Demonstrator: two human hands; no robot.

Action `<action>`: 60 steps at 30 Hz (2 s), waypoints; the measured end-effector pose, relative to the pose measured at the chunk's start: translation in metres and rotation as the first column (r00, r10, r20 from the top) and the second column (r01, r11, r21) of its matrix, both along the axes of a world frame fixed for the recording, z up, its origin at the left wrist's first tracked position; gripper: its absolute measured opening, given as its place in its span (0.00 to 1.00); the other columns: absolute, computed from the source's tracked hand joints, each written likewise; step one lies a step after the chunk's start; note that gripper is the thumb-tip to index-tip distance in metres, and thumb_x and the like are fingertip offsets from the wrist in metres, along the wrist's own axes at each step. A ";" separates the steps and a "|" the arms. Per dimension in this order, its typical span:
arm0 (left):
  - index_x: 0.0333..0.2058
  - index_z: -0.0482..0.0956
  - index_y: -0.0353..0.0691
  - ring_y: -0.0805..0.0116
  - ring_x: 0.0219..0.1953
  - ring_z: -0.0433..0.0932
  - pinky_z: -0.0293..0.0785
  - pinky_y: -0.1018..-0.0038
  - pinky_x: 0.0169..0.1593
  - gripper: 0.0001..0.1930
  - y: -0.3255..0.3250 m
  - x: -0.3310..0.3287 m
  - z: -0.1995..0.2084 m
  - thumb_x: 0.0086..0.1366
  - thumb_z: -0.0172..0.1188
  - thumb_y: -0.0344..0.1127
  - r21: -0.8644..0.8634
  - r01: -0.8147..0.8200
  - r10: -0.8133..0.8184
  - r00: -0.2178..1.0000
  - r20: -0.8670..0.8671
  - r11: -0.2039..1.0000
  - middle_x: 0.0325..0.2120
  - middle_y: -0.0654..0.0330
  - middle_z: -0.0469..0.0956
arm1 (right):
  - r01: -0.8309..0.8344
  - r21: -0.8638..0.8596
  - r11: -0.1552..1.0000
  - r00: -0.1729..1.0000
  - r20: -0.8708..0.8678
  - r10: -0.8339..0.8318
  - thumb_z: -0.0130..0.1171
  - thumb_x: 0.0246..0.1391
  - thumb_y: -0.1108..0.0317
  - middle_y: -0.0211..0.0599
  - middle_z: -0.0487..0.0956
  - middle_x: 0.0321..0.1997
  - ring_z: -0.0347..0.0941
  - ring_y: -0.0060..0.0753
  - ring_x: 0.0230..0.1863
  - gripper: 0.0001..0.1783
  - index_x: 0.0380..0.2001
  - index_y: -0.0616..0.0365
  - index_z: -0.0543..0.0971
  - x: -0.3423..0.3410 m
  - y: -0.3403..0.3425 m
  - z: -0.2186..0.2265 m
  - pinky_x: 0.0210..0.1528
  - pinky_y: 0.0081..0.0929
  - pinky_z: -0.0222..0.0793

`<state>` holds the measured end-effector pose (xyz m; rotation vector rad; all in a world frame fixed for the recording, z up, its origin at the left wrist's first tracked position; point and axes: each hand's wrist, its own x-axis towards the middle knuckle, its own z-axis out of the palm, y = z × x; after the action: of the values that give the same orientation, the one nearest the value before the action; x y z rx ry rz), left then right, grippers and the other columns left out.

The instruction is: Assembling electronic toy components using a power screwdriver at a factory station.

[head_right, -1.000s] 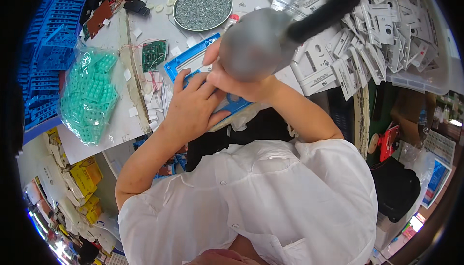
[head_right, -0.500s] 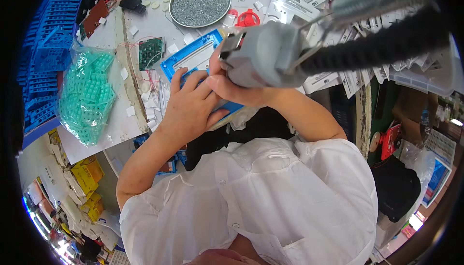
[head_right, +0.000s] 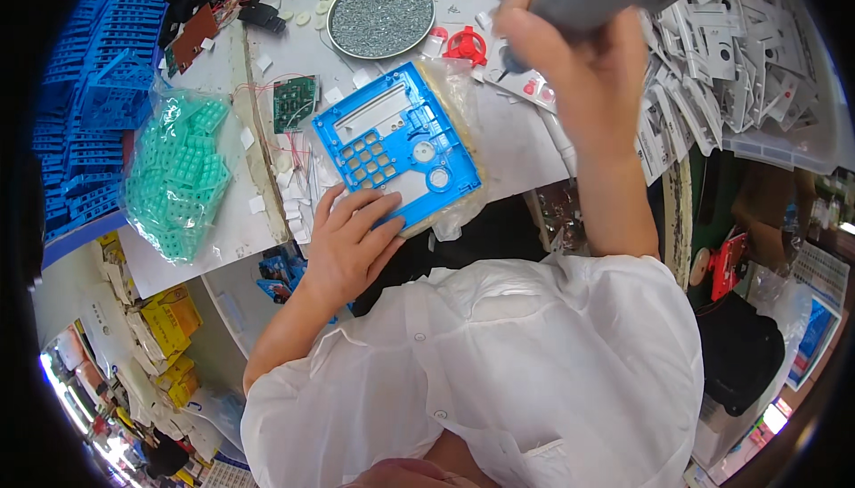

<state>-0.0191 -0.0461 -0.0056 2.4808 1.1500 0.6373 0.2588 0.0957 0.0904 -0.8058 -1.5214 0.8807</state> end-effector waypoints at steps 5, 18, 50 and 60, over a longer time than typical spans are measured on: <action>0.41 0.81 0.46 0.60 0.58 0.75 0.62 0.48 0.66 0.13 0.007 -0.016 0.009 0.57 0.71 0.32 -0.053 0.058 -0.058 0.998 -0.004 0.997 0.54 0.63 0.79 | 0.452 0.360 0.816 0.887 -0.089 -0.452 0.71 0.49 0.74 0.54 0.61 0.71 0.59 0.48 0.71 0.51 0.73 0.65 0.53 -0.010 -0.046 -0.007 0.72 0.54 0.56; 0.34 0.83 0.39 0.47 0.36 0.81 0.77 0.55 0.42 0.06 0.137 -0.092 0.036 0.62 0.61 0.34 0.039 -0.499 0.499 0.854 -0.144 0.865 0.31 0.51 0.83 | -0.058 0.097 0.994 0.878 0.478 0.005 0.66 0.45 0.81 0.40 0.83 0.40 0.76 0.46 0.44 0.11 0.35 0.61 0.83 -0.025 -0.079 -0.084 0.49 0.37 0.72; 0.43 0.75 0.36 0.59 0.44 0.80 0.78 0.65 0.47 0.17 0.009 0.003 0.011 0.56 0.67 0.19 -0.330 -0.306 0.441 0.446 0.779 0.893 0.42 0.53 0.80 | -0.415 -0.233 0.879 0.873 0.170 0.457 0.70 0.47 0.78 0.35 0.80 0.42 0.78 0.32 0.39 0.17 0.43 0.58 0.83 -0.088 -0.058 -0.054 0.41 0.31 0.75; 0.37 0.75 0.41 0.51 0.45 0.80 0.77 0.60 0.47 0.22 0.008 -0.002 0.008 0.44 0.73 0.19 0.183 -0.360 0.207 0.808 0.552 0.915 0.43 0.51 0.79 | -0.324 0.405 0.855 0.922 0.336 0.191 0.74 0.31 0.79 0.35 0.81 0.43 0.77 0.43 0.40 0.23 0.38 0.57 0.84 -0.078 -0.074 -0.069 0.41 0.34 0.75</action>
<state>-0.0210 -0.0382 0.0023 2.1204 1.2773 1.5540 0.1810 0.0219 0.0216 -0.3923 -2.0322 0.5712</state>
